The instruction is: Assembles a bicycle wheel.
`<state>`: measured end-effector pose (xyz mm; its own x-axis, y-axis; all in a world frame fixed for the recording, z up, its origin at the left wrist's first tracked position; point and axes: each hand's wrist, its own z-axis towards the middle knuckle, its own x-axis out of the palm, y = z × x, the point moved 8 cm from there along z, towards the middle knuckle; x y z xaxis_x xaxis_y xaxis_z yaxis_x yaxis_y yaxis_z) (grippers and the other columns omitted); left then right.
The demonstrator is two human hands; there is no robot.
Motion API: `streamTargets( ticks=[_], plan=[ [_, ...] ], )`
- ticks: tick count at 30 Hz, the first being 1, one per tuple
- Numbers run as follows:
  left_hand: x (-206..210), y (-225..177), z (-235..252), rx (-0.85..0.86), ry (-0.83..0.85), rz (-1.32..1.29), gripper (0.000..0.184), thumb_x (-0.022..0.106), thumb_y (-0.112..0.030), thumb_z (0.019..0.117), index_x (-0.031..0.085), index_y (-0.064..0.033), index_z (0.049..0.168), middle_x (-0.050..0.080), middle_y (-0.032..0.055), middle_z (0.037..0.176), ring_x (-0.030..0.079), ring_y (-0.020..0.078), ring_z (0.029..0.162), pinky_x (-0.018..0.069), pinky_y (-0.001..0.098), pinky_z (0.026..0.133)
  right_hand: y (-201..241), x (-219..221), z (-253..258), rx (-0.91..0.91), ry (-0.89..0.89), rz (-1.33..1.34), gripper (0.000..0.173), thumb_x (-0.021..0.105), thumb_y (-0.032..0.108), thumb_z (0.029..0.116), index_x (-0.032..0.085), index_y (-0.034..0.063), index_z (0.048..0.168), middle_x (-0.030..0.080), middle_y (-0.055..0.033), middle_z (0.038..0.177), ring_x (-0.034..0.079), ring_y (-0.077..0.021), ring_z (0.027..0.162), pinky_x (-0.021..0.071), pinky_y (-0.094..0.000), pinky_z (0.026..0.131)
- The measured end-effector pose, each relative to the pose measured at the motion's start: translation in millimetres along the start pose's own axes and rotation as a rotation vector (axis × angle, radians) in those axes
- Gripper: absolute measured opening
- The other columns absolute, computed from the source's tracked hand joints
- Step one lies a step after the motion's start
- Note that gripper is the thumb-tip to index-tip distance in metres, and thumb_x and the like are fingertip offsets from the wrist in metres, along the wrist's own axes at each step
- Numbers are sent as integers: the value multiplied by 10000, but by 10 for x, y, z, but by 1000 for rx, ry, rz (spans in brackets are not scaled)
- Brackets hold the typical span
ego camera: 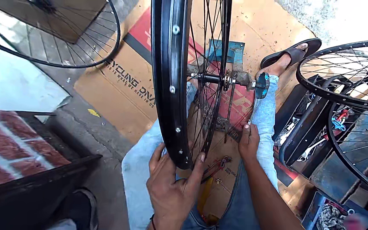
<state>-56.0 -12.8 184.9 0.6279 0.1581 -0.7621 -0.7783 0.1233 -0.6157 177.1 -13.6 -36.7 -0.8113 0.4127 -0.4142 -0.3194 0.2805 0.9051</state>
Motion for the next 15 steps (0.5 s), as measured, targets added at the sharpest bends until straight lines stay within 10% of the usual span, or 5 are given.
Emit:
streamTargets(
  ticks=[5,7,10,15],
  plan=[
    [508,697,-731,-197,304,257,499,601,-512,935,753,-120,1204,651,114,1367,563,315,1335,279,661,1172,-28,-308,-73,-51,36,107,399,406,340,1090,665,41,1037,669,-58,939,690,-133,804,610,-330,734],
    [621,864,-874,-312,459,335,860,698,-588,810,551,-20,1439,466,222,1540,403,419,1452,218,646,1204,-82,-237,-22,-37,13,143,343,457,297,1068,661,32,995,664,-57,906,683,-125,771,607,-310,712],
    [381,684,-750,-374,316,166,1243,785,-684,688,270,11,1581,335,238,1610,367,398,1468,334,576,1178,-73,-156,-11,-39,-1,150,314,506,307,1057,670,56,964,661,-32,863,660,-98,739,584,-270,673],
    [-43,130,-357,-121,95,-224,1021,681,-635,888,260,-16,1581,440,196,1550,489,269,1398,447,442,1151,-68,-199,6,-28,-13,219,314,458,265,1071,668,35,1035,699,-27,856,688,-89,717,603,-266,672]
  ],
)
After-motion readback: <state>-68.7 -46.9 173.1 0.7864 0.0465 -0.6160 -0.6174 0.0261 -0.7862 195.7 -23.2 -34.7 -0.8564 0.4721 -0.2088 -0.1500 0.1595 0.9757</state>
